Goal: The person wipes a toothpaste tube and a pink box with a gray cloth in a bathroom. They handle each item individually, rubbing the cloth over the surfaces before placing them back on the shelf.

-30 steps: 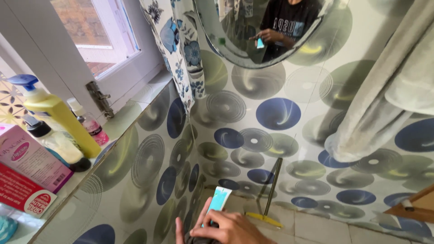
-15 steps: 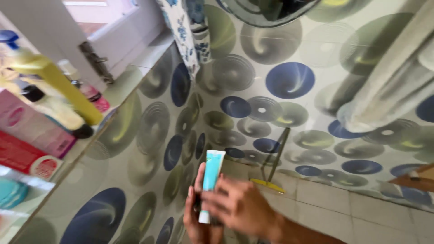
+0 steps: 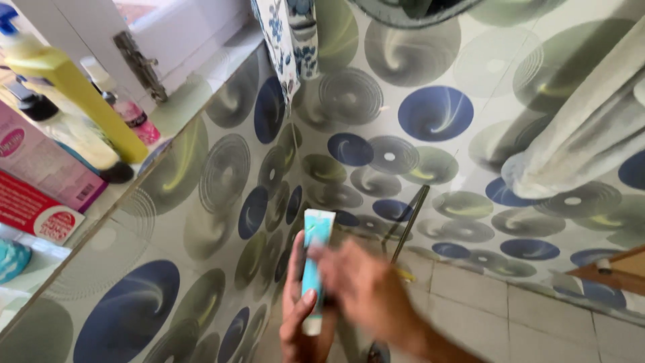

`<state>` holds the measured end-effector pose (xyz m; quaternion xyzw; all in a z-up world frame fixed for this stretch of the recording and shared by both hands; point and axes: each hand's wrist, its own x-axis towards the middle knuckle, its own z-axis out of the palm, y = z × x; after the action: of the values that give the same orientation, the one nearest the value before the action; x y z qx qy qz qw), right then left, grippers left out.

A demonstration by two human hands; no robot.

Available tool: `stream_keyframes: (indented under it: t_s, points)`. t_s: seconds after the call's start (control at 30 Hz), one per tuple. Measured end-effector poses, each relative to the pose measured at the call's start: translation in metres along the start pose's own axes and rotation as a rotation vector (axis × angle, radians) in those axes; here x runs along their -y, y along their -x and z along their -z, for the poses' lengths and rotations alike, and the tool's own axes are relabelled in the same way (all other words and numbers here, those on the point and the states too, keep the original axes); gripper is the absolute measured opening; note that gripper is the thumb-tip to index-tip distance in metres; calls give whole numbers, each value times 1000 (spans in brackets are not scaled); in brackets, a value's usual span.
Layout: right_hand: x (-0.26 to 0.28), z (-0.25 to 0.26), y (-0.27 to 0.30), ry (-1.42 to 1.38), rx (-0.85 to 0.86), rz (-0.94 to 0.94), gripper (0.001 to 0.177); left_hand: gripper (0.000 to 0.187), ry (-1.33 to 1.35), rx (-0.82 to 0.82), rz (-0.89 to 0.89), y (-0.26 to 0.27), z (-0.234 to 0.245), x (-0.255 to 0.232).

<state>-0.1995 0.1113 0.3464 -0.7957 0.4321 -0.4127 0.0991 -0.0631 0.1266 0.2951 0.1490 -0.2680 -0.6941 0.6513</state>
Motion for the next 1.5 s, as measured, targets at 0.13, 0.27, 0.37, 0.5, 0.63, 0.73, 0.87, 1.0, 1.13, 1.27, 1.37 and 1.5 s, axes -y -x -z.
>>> stream_keyframes:
  t_s: [0.13, 0.27, 0.37, 0.5, 0.63, 0.73, 0.87, 1.0, 1.13, 1.27, 1.37, 1.5]
  points:
    - [17, 5, 19, -138, 75, 197, 31, 109, -22, 41, -24, 3, 17, -9]
    - [2, 14, -8, -68, -150, -22, 37, 111, -128, 185, 43, -4, 41, 0]
    - [-8, 15, -17, -86, -256, -118, 41, 112, -327, 234, 95, -17, 56, -1]
    - [-6, -8, 22, -147, 65, -42, 48, 110, -69, 215, 166, -10, 82, -3]
    - [-9, -13, 19, -363, 32, -8, 45, 111, -188, 150, 293, -16, 95, -7]
    - [-16, 0, -4, -336, -94, -178, 43, 118, -460, 256, 184, -17, 87, -12]
    - [-10, 3, -15, -284, -236, -274, 38, 115, -385, 167, 172, -12, 63, -14]
    - [-4, -5, 4, -175, -300, -140, 39, 105, -337, 193, 107, -8, 50, -5]
    - [-6, -19, 15, -40, -230, -259, 41, 112, -368, 110, 199, -4, 41, -14]
    - [-13, -33, 32, 117, -225, -122, 34, 111, -237, 117, 99, -4, 40, -12]
    - [-14, -39, 58, 116, 63, 263, 39, 118, -105, 12, 112, -8, 39, -17]
    - [10, -49, 63, -32, 71, 37, 39, 105, 252, 107, 59, -5, 24, -20]
